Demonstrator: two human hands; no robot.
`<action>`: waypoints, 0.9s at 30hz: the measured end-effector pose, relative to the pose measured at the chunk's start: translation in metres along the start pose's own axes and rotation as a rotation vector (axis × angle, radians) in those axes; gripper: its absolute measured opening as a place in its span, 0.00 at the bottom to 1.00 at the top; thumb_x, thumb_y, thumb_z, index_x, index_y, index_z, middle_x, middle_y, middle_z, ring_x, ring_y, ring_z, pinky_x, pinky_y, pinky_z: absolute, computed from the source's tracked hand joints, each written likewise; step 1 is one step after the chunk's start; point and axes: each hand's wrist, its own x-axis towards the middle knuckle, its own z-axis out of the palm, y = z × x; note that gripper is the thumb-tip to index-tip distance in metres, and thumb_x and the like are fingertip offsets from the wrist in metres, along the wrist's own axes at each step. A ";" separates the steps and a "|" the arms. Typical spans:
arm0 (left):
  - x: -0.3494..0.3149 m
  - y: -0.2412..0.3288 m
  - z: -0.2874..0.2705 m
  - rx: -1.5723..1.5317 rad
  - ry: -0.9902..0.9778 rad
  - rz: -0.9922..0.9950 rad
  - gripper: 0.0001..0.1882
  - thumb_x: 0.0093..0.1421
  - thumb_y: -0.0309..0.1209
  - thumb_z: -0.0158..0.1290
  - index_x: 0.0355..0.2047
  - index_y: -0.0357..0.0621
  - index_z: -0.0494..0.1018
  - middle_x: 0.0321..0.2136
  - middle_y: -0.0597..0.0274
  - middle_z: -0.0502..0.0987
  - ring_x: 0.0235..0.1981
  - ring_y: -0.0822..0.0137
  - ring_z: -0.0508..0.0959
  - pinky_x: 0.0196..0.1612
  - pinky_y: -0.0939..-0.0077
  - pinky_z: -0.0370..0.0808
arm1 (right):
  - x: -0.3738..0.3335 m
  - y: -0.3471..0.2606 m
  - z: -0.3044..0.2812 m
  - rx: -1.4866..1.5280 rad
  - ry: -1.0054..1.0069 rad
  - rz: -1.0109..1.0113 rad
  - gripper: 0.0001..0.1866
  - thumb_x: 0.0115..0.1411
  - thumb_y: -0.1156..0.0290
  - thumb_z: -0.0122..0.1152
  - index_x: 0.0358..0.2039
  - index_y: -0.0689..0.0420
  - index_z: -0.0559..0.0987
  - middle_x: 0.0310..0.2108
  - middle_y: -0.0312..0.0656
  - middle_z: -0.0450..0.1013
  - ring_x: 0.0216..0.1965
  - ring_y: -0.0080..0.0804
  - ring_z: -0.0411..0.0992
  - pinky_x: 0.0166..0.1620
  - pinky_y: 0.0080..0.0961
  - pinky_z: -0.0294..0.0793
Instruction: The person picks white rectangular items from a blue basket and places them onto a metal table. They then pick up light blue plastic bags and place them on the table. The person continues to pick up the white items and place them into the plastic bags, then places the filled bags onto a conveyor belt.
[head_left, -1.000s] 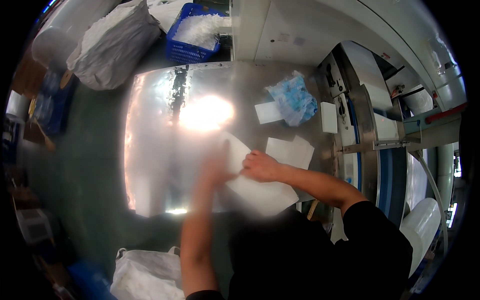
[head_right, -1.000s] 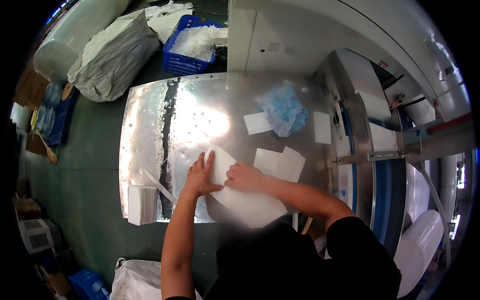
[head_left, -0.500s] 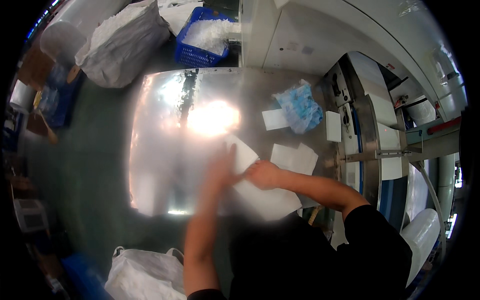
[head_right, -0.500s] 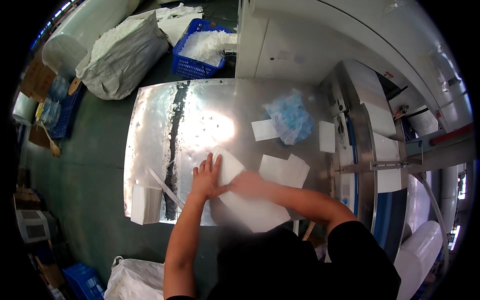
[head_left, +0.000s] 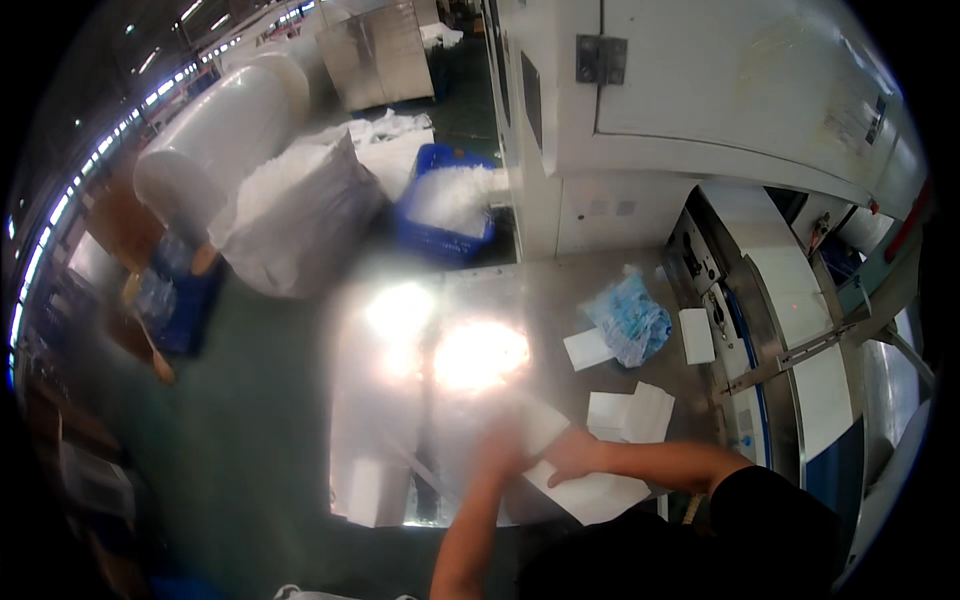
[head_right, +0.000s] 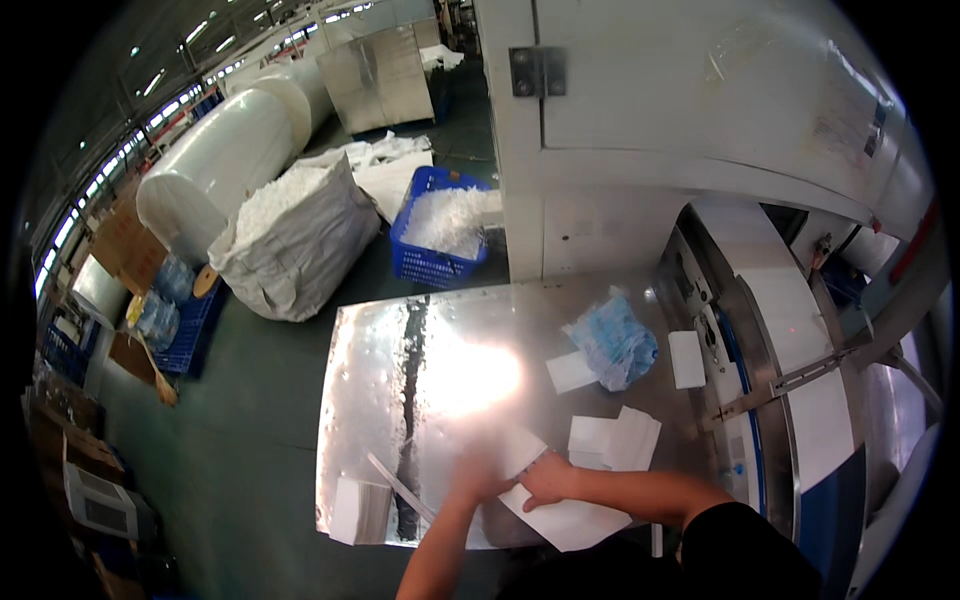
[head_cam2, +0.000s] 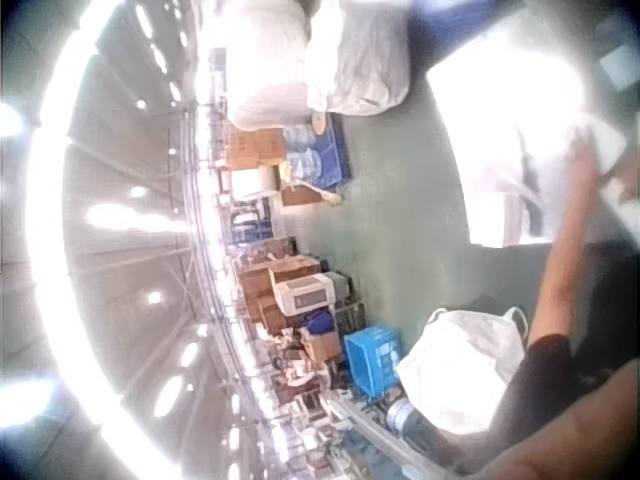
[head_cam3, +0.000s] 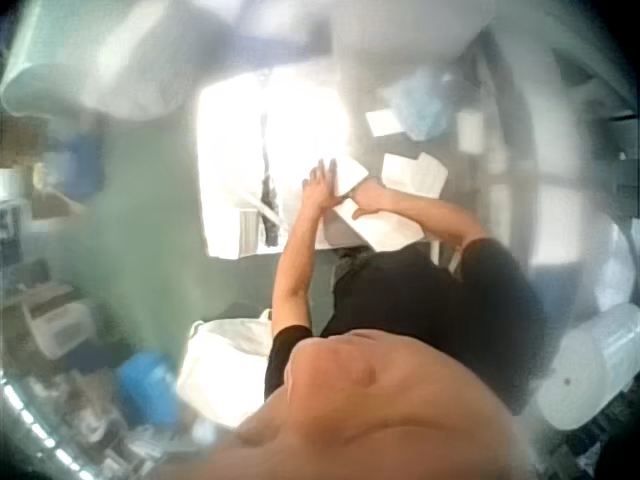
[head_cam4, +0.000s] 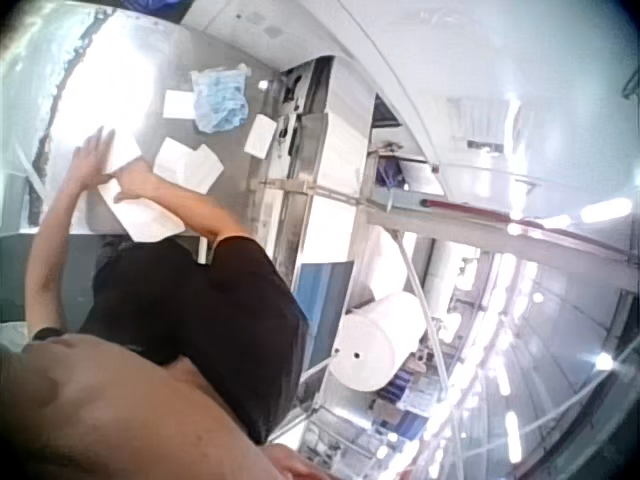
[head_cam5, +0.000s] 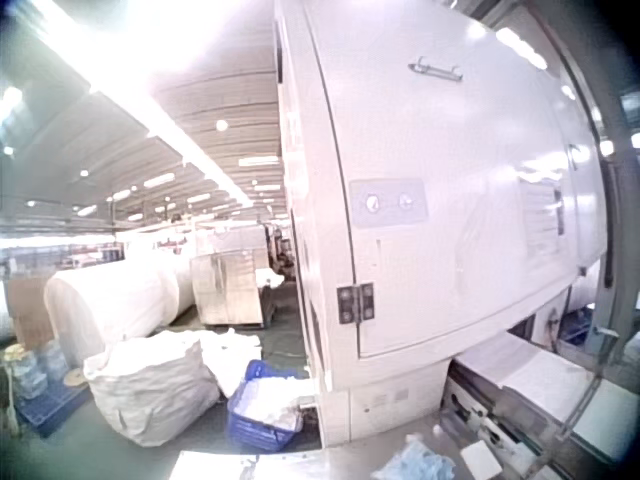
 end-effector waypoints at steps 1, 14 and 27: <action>0.002 0.004 -0.004 -0.003 -0.018 0.004 0.53 0.47 0.55 0.65 0.69 0.44 0.58 0.64 0.41 0.63 0.64 0.42 0.64 0.64 0.48 0.63 | -0.005 0.000 -0.006 0.013 -0.028 0.087 0.34 0.51 0.41 0.67 0.54 0.48 0.79 0.42 0.47 0.79 0.47 0.47 0.77 0.51 0.42 0.75; 0.027 -0.033 0.002 -0.433 -0.268 -0.123 0.43 0.53 0.53 0.64 0.63 0.43 0.66 0.59 0.45 0.70 0.59 0.50 0.71 0.62 0.57 0.68 | -0.245 0.020 0.119 1.206 -0.425 0.880 0.36 0.57 0.30 0.58 0.32 0.57 0.84 0.27 0.38 0.78 0.31 0.29 0.76 0.33 0.27 0.75; 0.020 -0.068 0.048 -0.689 -0.382 -0.101 0.27 0.57 0.30 0.64 0.55 0.34 0.72 0.42 0.56 0.80 0.41 0.67 0.80 0.44 0.72 0.78 | -0.138 -0.058 0.139 1.479 0.590 0.882 0.39 0.57 0.61 0.71 0.65 0.58 0.65 0.57 0.44 0.73 0.58 0.37 0.70 0.61 0.35 0.69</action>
